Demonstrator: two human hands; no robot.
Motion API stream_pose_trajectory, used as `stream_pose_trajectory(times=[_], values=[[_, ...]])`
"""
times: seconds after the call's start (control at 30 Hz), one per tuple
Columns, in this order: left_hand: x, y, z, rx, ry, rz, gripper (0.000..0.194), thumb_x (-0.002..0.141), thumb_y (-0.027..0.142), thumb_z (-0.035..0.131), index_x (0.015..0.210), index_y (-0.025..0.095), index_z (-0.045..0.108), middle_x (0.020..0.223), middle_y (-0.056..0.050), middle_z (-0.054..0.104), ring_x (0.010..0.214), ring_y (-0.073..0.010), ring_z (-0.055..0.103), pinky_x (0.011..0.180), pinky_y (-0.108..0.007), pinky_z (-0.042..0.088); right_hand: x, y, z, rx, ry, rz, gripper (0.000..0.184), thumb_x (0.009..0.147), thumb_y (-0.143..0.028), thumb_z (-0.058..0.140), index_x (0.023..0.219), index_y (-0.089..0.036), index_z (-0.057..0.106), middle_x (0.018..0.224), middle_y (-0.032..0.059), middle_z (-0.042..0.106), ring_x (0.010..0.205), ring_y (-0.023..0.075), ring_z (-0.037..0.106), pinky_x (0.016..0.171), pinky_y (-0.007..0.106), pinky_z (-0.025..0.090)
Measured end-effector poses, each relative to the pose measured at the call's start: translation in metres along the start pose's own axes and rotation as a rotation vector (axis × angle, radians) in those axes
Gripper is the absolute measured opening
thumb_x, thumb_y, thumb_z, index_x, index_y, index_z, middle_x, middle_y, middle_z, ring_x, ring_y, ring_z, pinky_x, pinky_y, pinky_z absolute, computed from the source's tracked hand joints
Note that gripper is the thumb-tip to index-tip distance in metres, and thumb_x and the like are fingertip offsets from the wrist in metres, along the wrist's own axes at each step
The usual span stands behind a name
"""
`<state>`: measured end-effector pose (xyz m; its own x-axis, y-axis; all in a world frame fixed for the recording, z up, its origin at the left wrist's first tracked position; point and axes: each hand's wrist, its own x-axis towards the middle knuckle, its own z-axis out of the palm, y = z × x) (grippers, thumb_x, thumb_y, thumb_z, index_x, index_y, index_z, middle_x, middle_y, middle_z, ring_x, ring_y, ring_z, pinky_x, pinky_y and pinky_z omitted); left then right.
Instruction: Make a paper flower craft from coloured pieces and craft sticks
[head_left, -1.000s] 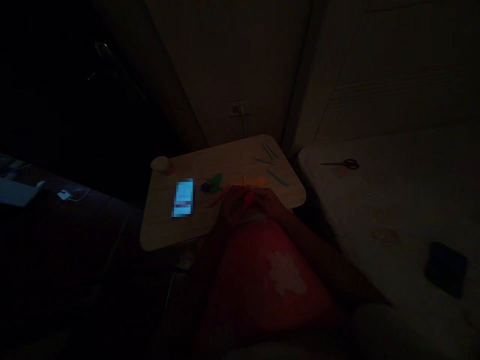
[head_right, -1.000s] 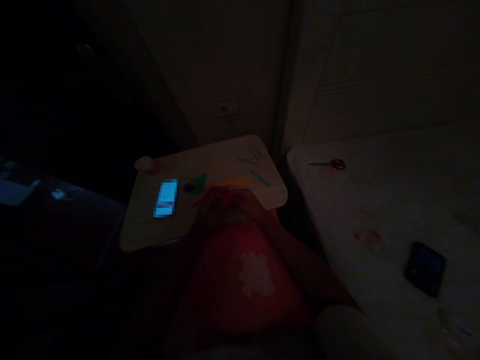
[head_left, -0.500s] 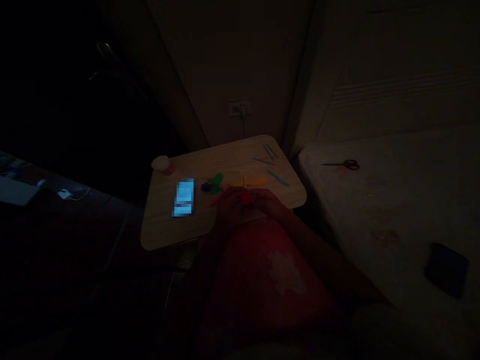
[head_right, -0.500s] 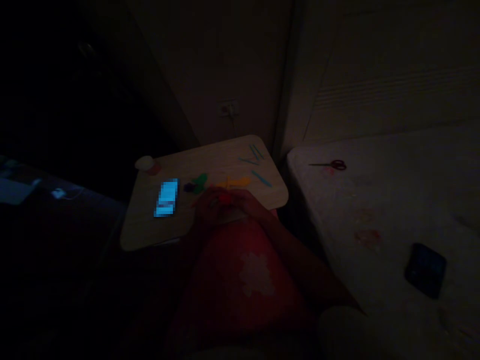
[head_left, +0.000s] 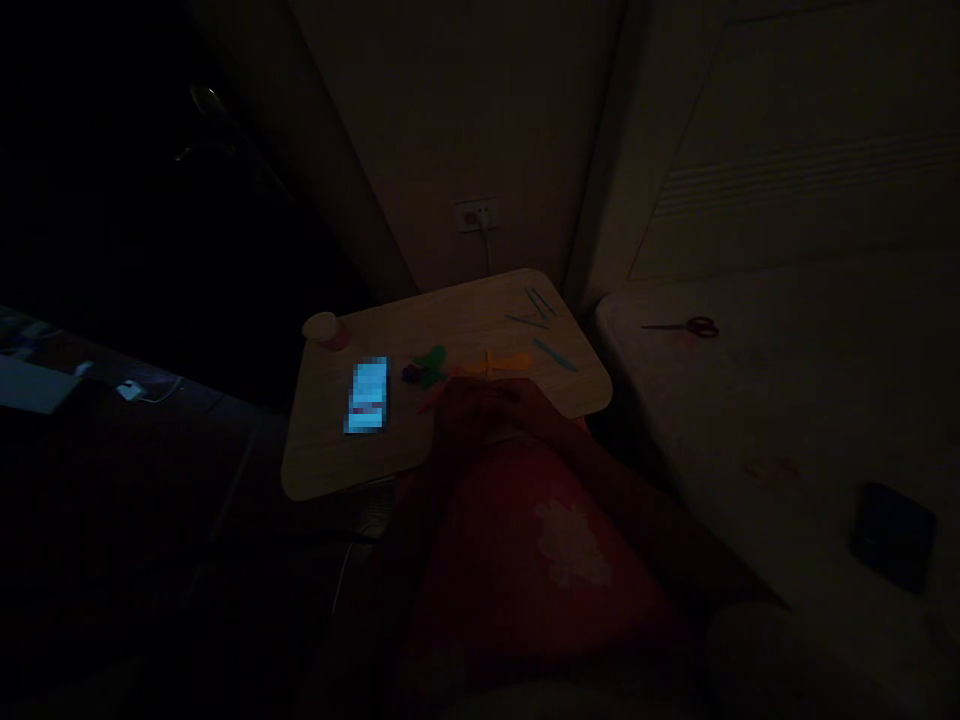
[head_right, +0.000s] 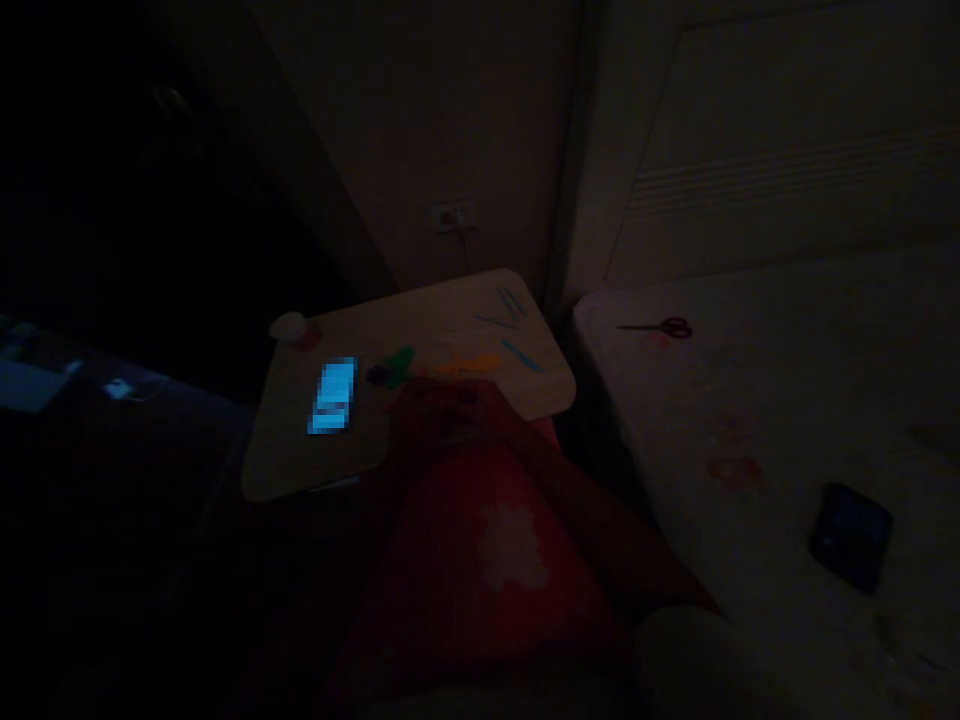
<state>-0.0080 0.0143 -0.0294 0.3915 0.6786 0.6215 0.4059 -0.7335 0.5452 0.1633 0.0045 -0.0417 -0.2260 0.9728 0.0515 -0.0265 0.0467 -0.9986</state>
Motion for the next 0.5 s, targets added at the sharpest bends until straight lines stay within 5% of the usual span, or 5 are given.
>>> stream_pose_trajectory(times=[0.23, 0.5], values=[[0.0006, 0.0032, -0.0001, -0.015, 0.023, -0.014, 0.018, 0.093, 0.030, 0.063, 0.104, 0.022, 0.075, 0.104, -0.007, 0.073, 0.101, -0.0227, 0.067, 0.106, -0.047, 0.049, -0.0028, -0.0026, -0.0017, 0.127, 0.000, 0.027, 0.034, 0.077, -0.049, 0.078, 0.084, -0.016, 0.075, 0.073, 0.0014, 0.069, 0.062, 0.0131, 0.058, 0.059, 0.024, 0.046], [0.0023, -0.0006, -0.0023, -0.136, -0.027, -0.057, 0.036, 0.091, 0.040, 0.065, 0.120, 0.019, 0.068, 0.118, -0.013, 0.070, 0.111, -0.0276, 0.065, 0.104, -0.048, 0.050, -0.0025, 0.0001, -0.0056, 0.238, 0.062, 0.023, 0.038, 0.076, -0.053, 0.078, 0.071, -0.016, 0.069, 0.061, -0.0002, 0.063, 0.053, 0.0107, 0.052, 0.052, 0.023, 0.040]])
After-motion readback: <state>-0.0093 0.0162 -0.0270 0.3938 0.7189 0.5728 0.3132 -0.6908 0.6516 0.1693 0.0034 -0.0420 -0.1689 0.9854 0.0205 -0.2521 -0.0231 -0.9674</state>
